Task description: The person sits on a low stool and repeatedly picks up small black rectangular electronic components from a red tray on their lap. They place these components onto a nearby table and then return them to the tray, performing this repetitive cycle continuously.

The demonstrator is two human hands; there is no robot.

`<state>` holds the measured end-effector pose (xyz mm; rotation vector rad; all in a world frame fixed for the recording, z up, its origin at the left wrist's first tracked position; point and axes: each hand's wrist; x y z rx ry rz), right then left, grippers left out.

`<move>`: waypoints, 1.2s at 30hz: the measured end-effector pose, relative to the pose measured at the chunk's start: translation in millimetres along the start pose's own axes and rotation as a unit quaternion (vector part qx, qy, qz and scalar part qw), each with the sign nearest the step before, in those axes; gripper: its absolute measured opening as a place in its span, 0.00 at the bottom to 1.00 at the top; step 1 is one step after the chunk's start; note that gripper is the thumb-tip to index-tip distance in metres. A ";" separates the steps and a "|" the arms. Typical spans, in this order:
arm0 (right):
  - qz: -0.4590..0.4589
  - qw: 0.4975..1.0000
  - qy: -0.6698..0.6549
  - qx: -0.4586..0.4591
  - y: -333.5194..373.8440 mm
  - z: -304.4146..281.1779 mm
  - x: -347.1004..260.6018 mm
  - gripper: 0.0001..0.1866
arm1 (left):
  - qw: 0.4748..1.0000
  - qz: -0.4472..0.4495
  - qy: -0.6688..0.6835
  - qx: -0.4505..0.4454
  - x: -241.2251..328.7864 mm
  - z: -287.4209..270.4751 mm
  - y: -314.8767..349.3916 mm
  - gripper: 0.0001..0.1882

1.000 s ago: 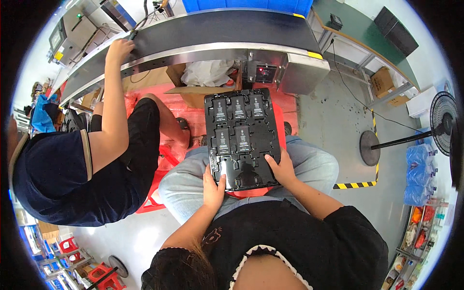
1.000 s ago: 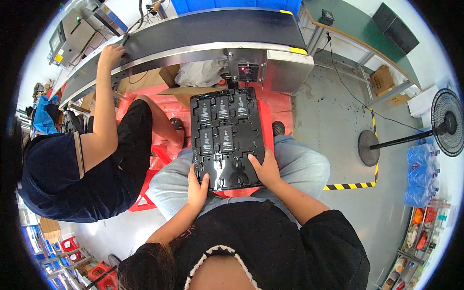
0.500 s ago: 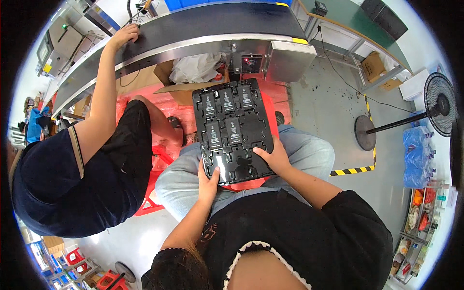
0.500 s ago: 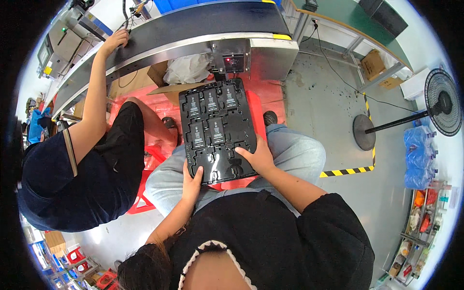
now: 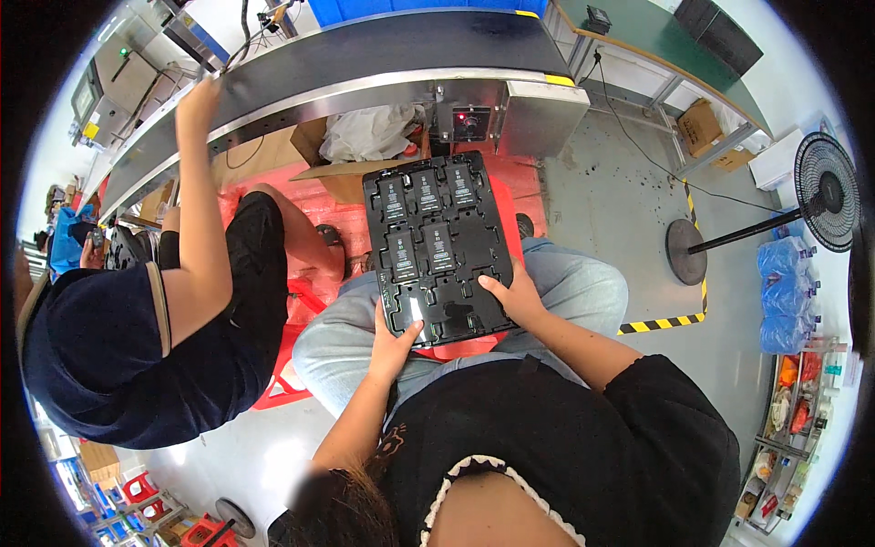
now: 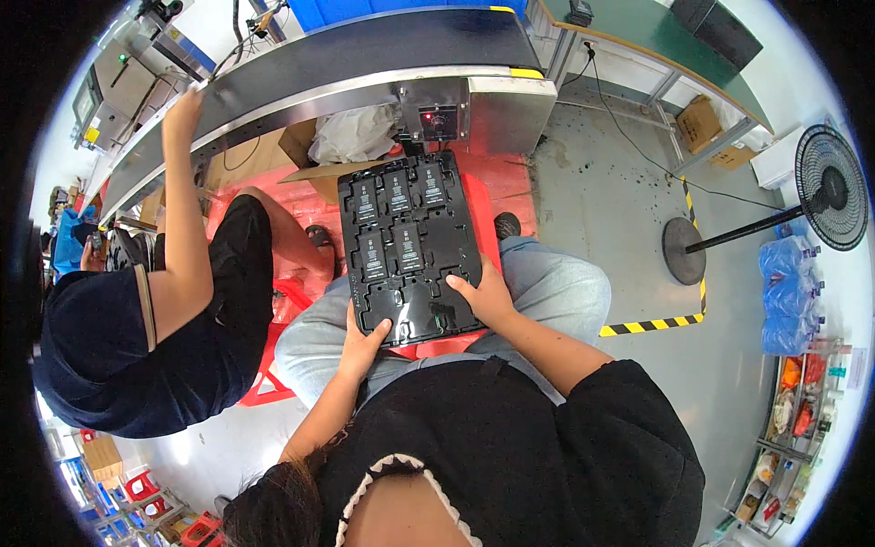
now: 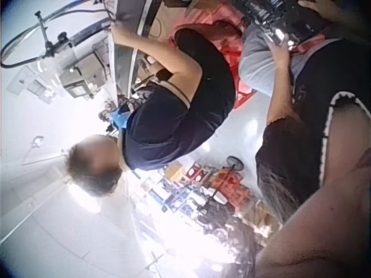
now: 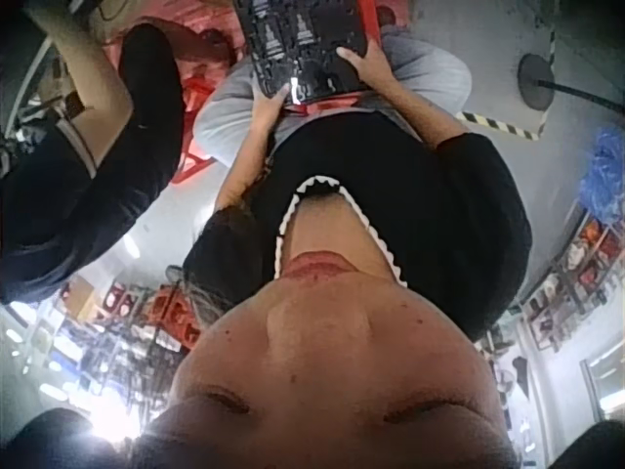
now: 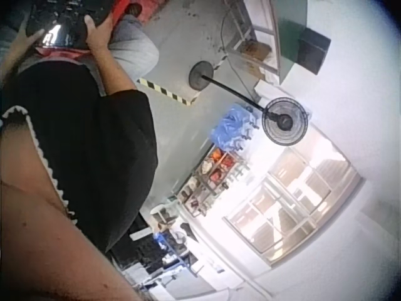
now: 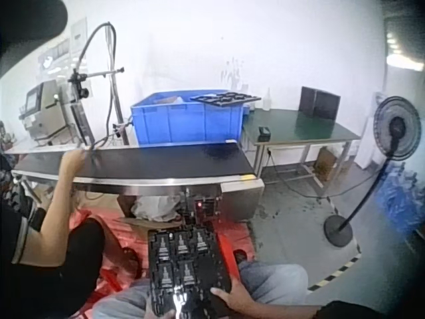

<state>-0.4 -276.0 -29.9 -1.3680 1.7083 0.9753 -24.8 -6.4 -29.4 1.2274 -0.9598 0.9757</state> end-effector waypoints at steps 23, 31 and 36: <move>0.055 0.997 0.055 0.013 34.0 -1.2 -0.2 0.35 | 1.000 -0.004 -0.024 -0.018 3.9 -3.1 18.4 0.44; 0.042 0.998 -0.035 0.042 0.2 -2.6 12.3 0.33 | 0.975 0.112 -0.183 0.062 19.9 -13.0 -27.0 0.31; 0.059 0.991 0.093 0.078 -58.5 5.2 -17.1 0.31 | 0.965 0.153 -0.198 0.083 39.9 8.0 -99.4 0.30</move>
Point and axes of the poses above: each hand's wrist, its own y-axis away from the middle knuckle, its own z-axis out of the palm, x = y × z, and after that the axes turned 11 degrees about y, right-handed
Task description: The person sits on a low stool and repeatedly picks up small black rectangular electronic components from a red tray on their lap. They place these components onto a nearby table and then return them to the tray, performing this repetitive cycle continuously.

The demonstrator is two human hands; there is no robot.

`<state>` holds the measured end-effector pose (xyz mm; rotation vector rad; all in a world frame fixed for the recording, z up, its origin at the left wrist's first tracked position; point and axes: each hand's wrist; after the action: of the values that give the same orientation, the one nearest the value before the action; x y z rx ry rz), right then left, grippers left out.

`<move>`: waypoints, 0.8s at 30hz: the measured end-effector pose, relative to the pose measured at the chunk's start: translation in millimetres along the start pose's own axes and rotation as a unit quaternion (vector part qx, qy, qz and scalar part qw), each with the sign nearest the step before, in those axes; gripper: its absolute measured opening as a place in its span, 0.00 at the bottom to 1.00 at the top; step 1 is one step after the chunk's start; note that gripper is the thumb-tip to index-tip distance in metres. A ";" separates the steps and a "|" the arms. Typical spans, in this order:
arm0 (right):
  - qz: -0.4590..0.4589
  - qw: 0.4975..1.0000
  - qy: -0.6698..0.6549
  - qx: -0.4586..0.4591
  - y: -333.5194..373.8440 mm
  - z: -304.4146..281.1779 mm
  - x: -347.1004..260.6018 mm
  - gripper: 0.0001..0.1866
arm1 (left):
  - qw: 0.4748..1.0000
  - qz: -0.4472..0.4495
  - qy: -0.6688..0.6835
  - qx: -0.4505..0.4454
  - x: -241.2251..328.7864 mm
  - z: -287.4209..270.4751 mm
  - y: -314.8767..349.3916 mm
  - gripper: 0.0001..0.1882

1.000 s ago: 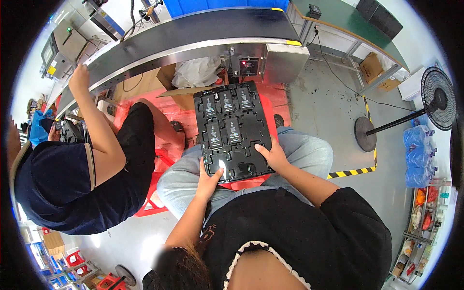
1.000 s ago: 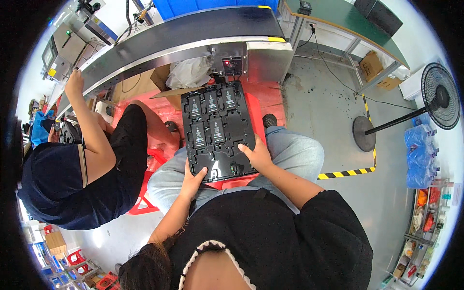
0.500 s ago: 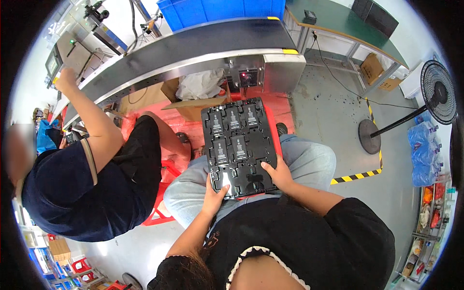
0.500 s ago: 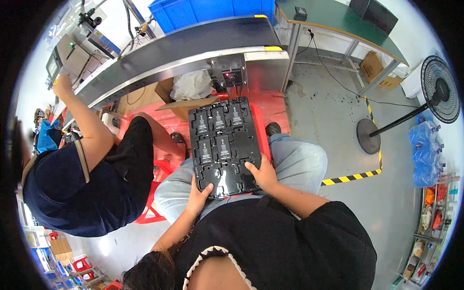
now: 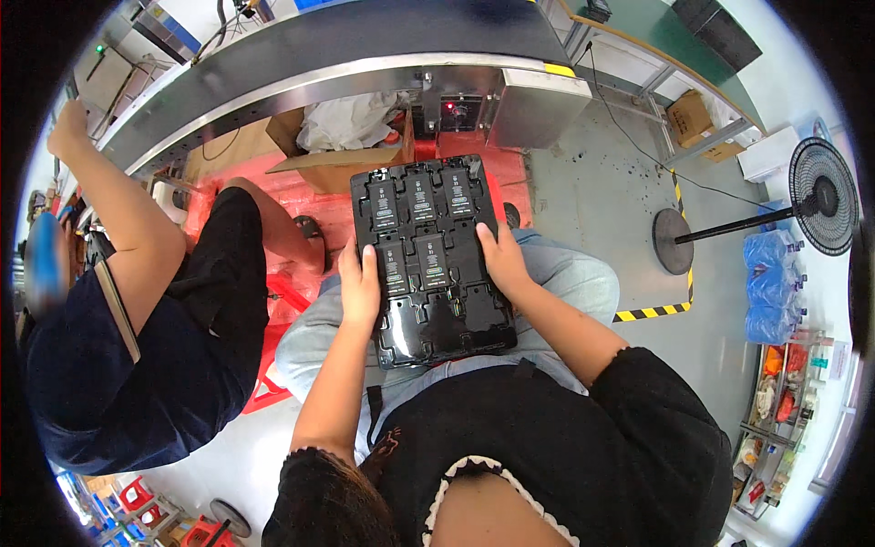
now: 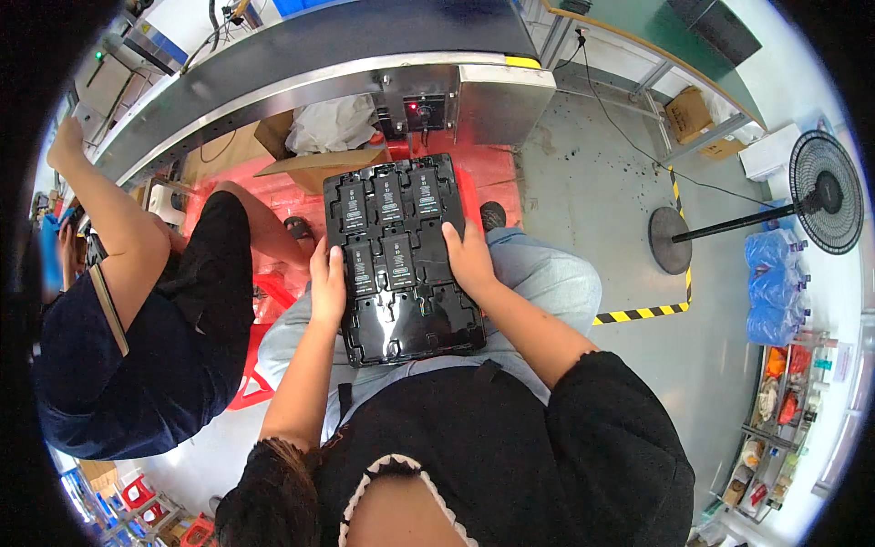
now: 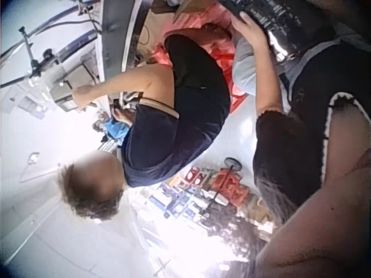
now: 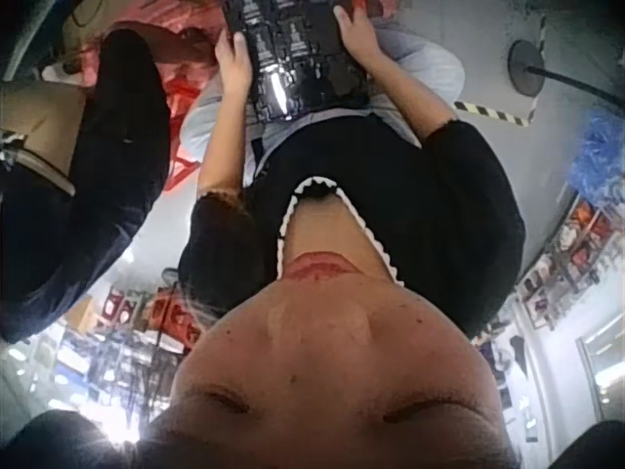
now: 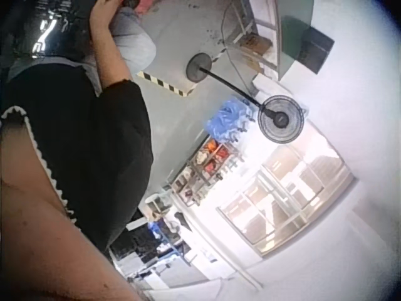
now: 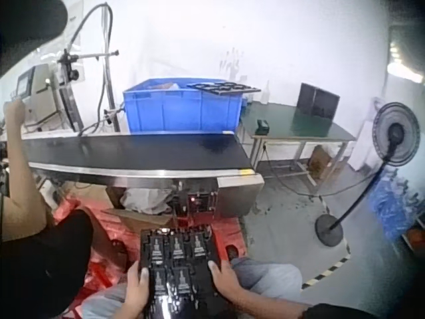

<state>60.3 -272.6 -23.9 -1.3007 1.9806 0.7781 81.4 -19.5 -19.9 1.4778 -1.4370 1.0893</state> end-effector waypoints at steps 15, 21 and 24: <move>-0.005 1.000 0.019 -0.016 4.7 -6.7 -14.6 0.32 | 0.996 -0.062 -0.063 -0.003 14.6 11.3 -0.8 0.33; -0.005 1.000 0.028 -0.008 4.0 -7.7 -18.9 0.30 | 0.996 -0.053 -0.066 0.009 9.7 9.8 -1.5 0.33; -0.019 1.000 -0.009 -0.003 -0.7 1.6 -3.2 0.29 | 0.998 -0.035 -0.059 0.015 -2.1 11.1 -2.7 0.37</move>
<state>62.3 -269.9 -22.5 -1.3269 1.9343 0.7761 84.7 -29.2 -25.4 1.6247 -1.4430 0.9992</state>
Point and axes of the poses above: each hand's wrist, its own y-axis away from the middle knuckle, its own z-axis out of the palm, x = y × z, and after that the axes turned 11 degrees about y, right-handed
